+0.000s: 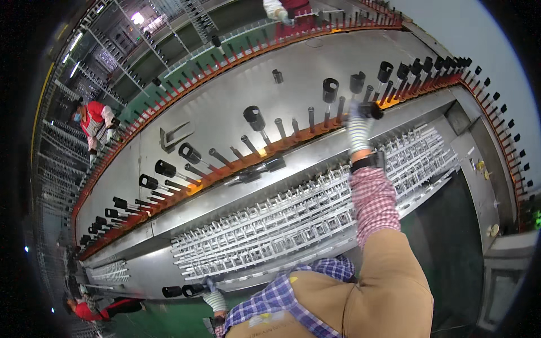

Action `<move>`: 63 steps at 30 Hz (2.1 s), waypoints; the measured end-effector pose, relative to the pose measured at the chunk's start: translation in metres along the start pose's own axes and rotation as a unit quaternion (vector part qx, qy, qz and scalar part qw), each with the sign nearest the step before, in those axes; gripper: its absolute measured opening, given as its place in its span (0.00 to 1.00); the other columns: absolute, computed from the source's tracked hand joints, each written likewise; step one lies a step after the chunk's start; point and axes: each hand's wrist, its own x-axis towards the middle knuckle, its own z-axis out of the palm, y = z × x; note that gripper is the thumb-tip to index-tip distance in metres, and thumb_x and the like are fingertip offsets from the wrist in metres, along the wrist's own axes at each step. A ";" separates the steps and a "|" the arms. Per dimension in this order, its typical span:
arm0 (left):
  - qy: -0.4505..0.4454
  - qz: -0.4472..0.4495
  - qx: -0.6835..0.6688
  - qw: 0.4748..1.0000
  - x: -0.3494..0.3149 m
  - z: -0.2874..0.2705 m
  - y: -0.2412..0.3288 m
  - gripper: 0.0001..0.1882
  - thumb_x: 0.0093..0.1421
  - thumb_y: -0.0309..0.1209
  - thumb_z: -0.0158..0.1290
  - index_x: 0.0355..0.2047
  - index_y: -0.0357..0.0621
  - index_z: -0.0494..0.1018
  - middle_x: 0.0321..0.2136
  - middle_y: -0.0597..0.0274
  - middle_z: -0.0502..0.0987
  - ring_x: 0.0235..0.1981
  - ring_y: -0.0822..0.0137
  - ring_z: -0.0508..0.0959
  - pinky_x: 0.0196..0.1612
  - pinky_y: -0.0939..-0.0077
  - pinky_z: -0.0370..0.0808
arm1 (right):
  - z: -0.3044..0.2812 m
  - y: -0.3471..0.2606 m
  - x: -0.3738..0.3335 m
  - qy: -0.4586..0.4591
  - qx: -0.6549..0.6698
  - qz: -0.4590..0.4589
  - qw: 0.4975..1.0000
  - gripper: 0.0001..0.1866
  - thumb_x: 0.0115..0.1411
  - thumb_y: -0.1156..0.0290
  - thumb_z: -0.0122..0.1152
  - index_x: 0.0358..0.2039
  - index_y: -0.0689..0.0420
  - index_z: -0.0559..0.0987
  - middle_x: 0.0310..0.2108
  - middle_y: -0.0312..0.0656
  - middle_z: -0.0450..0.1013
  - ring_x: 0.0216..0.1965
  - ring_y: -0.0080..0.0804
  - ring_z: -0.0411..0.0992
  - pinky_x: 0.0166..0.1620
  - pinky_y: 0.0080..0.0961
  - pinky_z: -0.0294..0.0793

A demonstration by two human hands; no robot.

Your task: Hanging black cylindrical industrial components onto a rotating overhead conveyor rack system.

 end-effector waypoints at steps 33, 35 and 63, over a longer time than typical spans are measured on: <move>-0.187 0.150 0.225 0.944 0.035 -0.019 0.012 0.31 0.53 0.57 0.38 0.35 0.39 0.72 0.29 0.45 0.74 0.32 0.48 0.73 0.34 0.58 0.68 | 0.114 -0.031 -0.511 -0.298 -0.034 0.545 0.783 0.22 0.57 0.50 0.45 0.37 0.57 0.72 0.25 0.35 0.69 0.26 0.21 0.68 0.27 0.14 0.67; -0.187 0.128 0.205 0.952 0.035 -0.016 0.019 0.32 0.52 0.58 0.39 0.35 0.39 0.71 0.30 0.44 0.74 0.33 0.48 0.73 0.36 0.58 0.68 | 0.092 -0.027 -0.497 -0.302 -0.096 0.443 0.839 0.16 0.57 0.60 0.46 0.44 0.53 0.69 0.25 0.36 0.68 0.18 0.22 0.64 0.17 0.18 0.63; 0.230 0.065 0.077 0.968 -0.052 0.052 0.016 0.25 0.55 0.29 0.46 0.51 0.34 0.54 0.45 0.44 0.65 0.45 0.55 0.67 0.51 0.67 0.62 | 0.105 -0.048 -0.029 -0.193 -0.303 0.185 0.915 0.15 0.48 0.67 0.57 0.35 0.62 0.72 0.24 0.47 0.72 0.23 0.32 0.73 0.28 0.24 0.72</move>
